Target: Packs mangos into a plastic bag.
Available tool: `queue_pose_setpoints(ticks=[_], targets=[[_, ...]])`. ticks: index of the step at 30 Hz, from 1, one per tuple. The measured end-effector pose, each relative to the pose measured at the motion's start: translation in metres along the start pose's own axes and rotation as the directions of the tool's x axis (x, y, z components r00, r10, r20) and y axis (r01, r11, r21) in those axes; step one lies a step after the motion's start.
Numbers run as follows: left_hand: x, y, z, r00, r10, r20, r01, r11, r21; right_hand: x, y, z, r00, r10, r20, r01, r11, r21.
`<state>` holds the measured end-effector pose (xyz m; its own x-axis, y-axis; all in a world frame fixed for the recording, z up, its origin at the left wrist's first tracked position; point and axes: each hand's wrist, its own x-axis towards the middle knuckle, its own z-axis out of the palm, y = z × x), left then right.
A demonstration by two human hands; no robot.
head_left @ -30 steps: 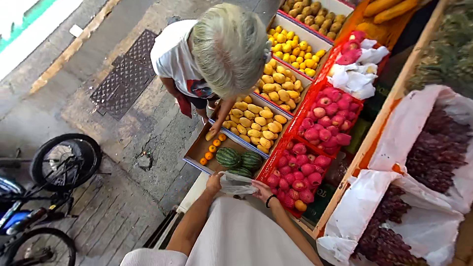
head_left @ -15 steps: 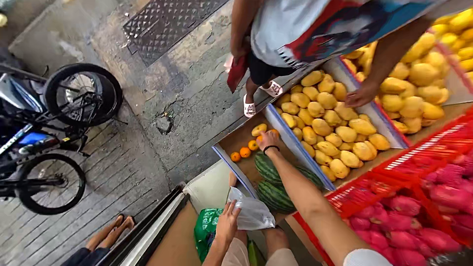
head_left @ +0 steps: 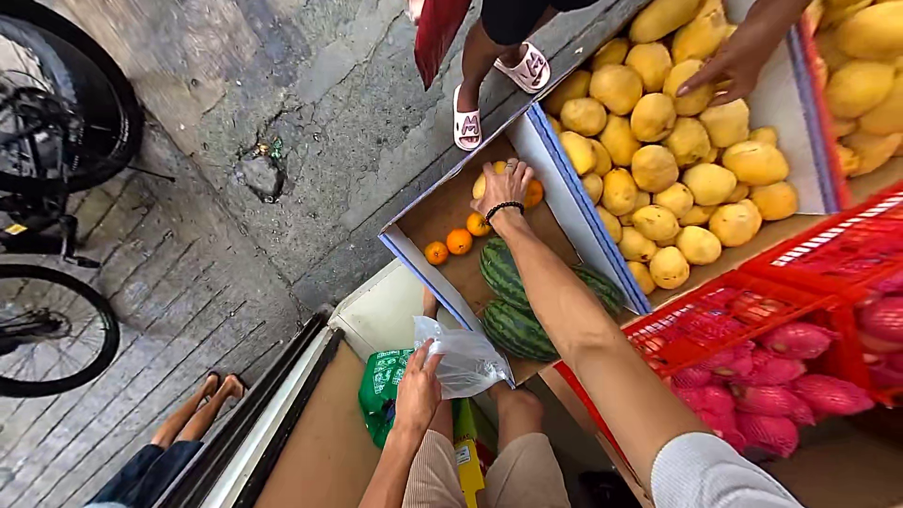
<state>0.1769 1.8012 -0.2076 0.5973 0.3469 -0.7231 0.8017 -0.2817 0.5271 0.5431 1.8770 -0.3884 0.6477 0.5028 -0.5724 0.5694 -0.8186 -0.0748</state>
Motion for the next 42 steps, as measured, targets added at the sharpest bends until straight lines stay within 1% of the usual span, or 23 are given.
queue_pose_setpoints(ticks=[2, 4, 5, 6, 7, 8, 9, 10, 11, 12, 14, 16, 18, 20, 22, 23, 26, 29, 31, 33, 35, 38, 42], targets=[[0.007, 0.01, -0.003, 0.997, -0.038, 0.074, 0.039, 0.999, -0.021, -0.032, 0.0, -0.015, 0.998, -0.05, -0.041, 0.055, 0.987, 0.149], [0.012, 0.018, -0.006, 0.987, -0.067, 0.145, 0.076, 0.995, -0.058, -0.083, 0.009, -0.033, 0.989, -0.15, -0.009, 0.138, 0.879, 0.457], [0.013, 0.02, -0.008, 0.982, -0.076, 0.172, 0.091, 0.993, -0.077, -0.115, 0.017, -0.039, 0.968, -0.249, 0.021, 0.175, 0.734, 0.657], [0.013, 0.022, -0.009, 0.98, -0.077, 0.184, 0.097, 0.99, -0.099, -0.146, 0.026, -0.041, 0.924, -0.381, 0.041, 0.171, 0.505, 0.846], [0.014, 0.024, -0.01, 0.979, -0.074, 0.189, 0.097, 0.989, -0.113, -0.177, 0.036, -0.036, 0.859, -0.51, 0.047, 0.106, 0.267, 0.958], [0.014, 0.026, -0.012, 0.978, -0.071, 0.196, 0.097, 0.988, -0.123, -0.206, 0.042, -0.027, 0.791, -0.608, 0.066, -0.024, 0.078, 0.997], [0.013, 0.026, -0.015, 0.976, -0.078, 0.204, 0.105, 0.987, -0.124, -0.235, 0.047, -0.01, 0.719, -0.687, 0.105, -0.19, -0.05, 0.98], [0.012, 0.027, -0.019, 0.975, -0.09, 0.205, 0.116, 0.986, -0.117, -0.258, 0.051, 0.011, 0.642, -0.755, 0.135, -0.34, -0.123, 0.932], [0.01, 0.028, -0.021, 0.972, -0.105, 0.211, 0.132, 0.984, -0.119, -0.279, 0.052, 0.025, 0.595, -0.783, 0.183, -0.434, -0.122, 0.892], [0.006, 0.03, -0.023, 0.97, -0.116, 0.214, 0.145, 0.982, -0.125, -0.298, 0.052, 0.034, 0.586, -0.778, 0.228, -0.481, -0.107, 0.87], [-0.001, 0.035, -0.024, 0.976, -0.108, 0.19, 0.139, 0.978, -0.157, -0.322, 0.05, 0.044, 0.646, -0.701, 0.301, -0.488, -0.077, 0.87], [-0.012, 0.046, -0.021, 0.984, -0.099, 0.147, 0.116, 0.987, -0.109, -0.335, 0.045, 0.048, 0.713, -0.594, 0.373, -0.485, -0.033, 0.874], [-0.023, 0.069, -0.011, 0.992, -0.086, 0.097, 0.083, 0.996, 0.036, -0.339, 0.04, 0.042, 0.744, -0.43, 0.512, -0.517, 0.116, 0.848], [-0.034, 0.098, 0.007, 0.997, -0.068, 0.042, 0.059, 0.981, 0.187, -0.339, 0.045, 0.027, 0.778, -0.206, 0.594, -0.486, 0.401, 0.776], [-0.042, 0.121, 0.027, 1.0, -0.028, -0.012, 0.03, 0.972, 0.235, -0.341, 0.066, 0.001, 0.803, -0.033, 0.595, -0.45, 0.62, 0.642], [-0.044, 0.131, 0.038, 0.998, 0.03, -0.048, -0.018, 0.973, 0.228, -0.341, 0.082, -0.014, 0.812, 0.033, 0.582, -0.452, 0.667, 0.592], [-0.042, 0.161, 0.065, 0.982, 0.143, -0.125, -0.13, 0.986, 0.108, -0.352, 0.13, -0.051, 0.856, 0.222, 0.467, -0.471, 0.708, 0.526], [-0.014, 0.192, 0.092, 0.995, 0.065, -0.076, -0.068, 0.997, -0.046, -0.351, 0.168, -0.063, 0.859, 0.38, 0.343, -0.505, 0.741, 0.443], [0.016, 0.2, 0.112, 1.0, -0.028, -0.004, 0.027, 0.997, -0.073, -0.34, 0.182, -0.044, 0.864, 0.409, 0.294, -0.502, 0.746, 0.437], [0.042, 0.197, 0.132, 0.996, -0.081, 0.041, 0.084, 0.994, -0.065, -0.325, 0.191, -0.017, 0.885, 0.366, 0.288, -0.463, 0.764, 0.45], [0.059, 0.193, 0.146, 0.994, -0.104, 0.037, 0.106, 0.994, -0.038, -0.301, 0.196, 0.01, 0.917, 0.297, 0.268, -0.385, 0.834, 0.396], [0.064, 0.189, 0.148, 0.994, -0.11, -0.005, 0.11, 0.994, 0.007, -0.278, 0.19, 0.026, 0.927, 0.208, 0.313, -0.308, 0.898, 0.315], [0.057, 0.179, 0.148, 0.998, -0.048, -0.041, 0.049, 0.998, 0.041, -0.278, 0.194, 0.031, 0.892, 0.185, 0.413, -0.357, 0.848, 0.393]])
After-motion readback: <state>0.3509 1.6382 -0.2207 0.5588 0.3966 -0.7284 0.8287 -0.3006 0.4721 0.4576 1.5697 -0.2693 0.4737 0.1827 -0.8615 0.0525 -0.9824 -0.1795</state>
